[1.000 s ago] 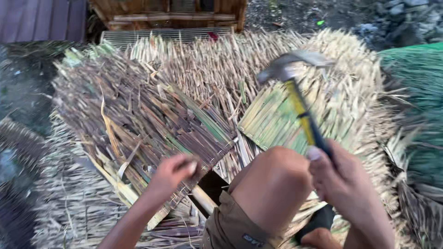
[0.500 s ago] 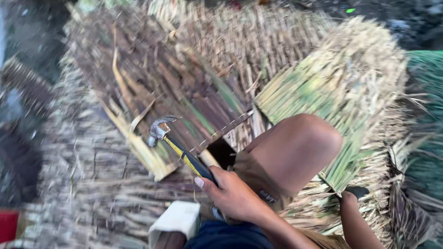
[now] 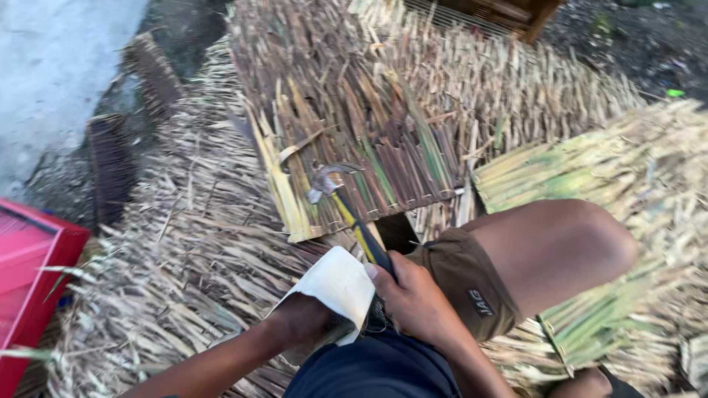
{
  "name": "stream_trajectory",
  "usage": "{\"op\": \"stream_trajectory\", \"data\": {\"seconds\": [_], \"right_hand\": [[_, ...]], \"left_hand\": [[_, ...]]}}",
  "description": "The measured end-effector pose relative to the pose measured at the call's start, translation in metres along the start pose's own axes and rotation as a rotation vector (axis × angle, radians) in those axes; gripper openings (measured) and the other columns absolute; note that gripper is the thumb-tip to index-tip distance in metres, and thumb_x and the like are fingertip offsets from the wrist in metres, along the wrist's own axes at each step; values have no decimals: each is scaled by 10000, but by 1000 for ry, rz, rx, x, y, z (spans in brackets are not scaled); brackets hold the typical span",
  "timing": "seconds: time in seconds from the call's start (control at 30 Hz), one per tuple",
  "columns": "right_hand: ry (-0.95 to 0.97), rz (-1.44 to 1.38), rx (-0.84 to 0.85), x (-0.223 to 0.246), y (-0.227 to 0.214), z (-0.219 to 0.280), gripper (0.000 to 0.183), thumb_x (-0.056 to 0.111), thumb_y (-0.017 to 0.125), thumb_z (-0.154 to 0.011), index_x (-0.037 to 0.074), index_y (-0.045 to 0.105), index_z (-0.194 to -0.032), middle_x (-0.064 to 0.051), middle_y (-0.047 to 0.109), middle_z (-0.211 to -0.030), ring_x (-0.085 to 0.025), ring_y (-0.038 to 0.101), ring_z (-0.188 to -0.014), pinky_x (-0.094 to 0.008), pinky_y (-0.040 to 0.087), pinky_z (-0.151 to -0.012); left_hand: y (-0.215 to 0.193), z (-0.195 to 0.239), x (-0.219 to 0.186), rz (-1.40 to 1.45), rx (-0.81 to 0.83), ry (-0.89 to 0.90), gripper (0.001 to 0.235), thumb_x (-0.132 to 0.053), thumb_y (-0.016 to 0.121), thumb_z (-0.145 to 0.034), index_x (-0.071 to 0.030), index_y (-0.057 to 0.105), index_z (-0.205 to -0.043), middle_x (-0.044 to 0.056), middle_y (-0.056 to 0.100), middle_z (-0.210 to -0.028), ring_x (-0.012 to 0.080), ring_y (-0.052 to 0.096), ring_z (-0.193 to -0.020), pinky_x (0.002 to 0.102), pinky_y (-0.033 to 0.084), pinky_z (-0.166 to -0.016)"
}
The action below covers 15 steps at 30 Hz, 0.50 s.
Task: The person uses a hammer to drive nails into green palm-leaf roofing panels laid over a wooden frame. They repeatedly reposition the panels and strike nails along the edges to secure them in place.
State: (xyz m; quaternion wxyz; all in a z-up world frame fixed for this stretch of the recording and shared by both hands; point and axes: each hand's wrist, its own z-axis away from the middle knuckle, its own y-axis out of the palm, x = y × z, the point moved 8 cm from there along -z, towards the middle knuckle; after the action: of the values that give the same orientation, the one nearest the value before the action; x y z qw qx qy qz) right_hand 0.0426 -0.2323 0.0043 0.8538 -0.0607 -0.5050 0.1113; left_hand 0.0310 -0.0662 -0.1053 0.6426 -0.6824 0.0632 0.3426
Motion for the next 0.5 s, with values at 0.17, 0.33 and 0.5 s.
{"op": "stream_trajectory", "data": {"seconds": [0.17,0.33,0.5], "right_hand": [[156,-77,51,-13,10,13,346,337,589,-997,6,556,-900,-44,508,-555,-145,518,-383,-330,428,-372],[129,-55,124,-8,22,17,320,352,584,-983,38,577,-923,-43,516,-533,-134,504,-370,-320,436,-373],[68,-73,146,-8,29,26,329,350,585,-986,30,578,-912,-38,521,-519,-129,505,-369,-319,441,-373]], "left_hand": [[-2,10,-11,-50,128,-225,347,-198,666,-902,-64,696,-1221,191,701,-1162,337,683,-1050,464,528,-905],[-29,12,-25,-196,246,-347,138,-137,649,-860,-88,752,-937,137,735,-949,311,735,-849,443,587,-706],[-40,12,-28,-216,279,-323,120,-150,652,-867,-89,755,-868,141,738,-889,308,740,-834,443,590,-685]]}}
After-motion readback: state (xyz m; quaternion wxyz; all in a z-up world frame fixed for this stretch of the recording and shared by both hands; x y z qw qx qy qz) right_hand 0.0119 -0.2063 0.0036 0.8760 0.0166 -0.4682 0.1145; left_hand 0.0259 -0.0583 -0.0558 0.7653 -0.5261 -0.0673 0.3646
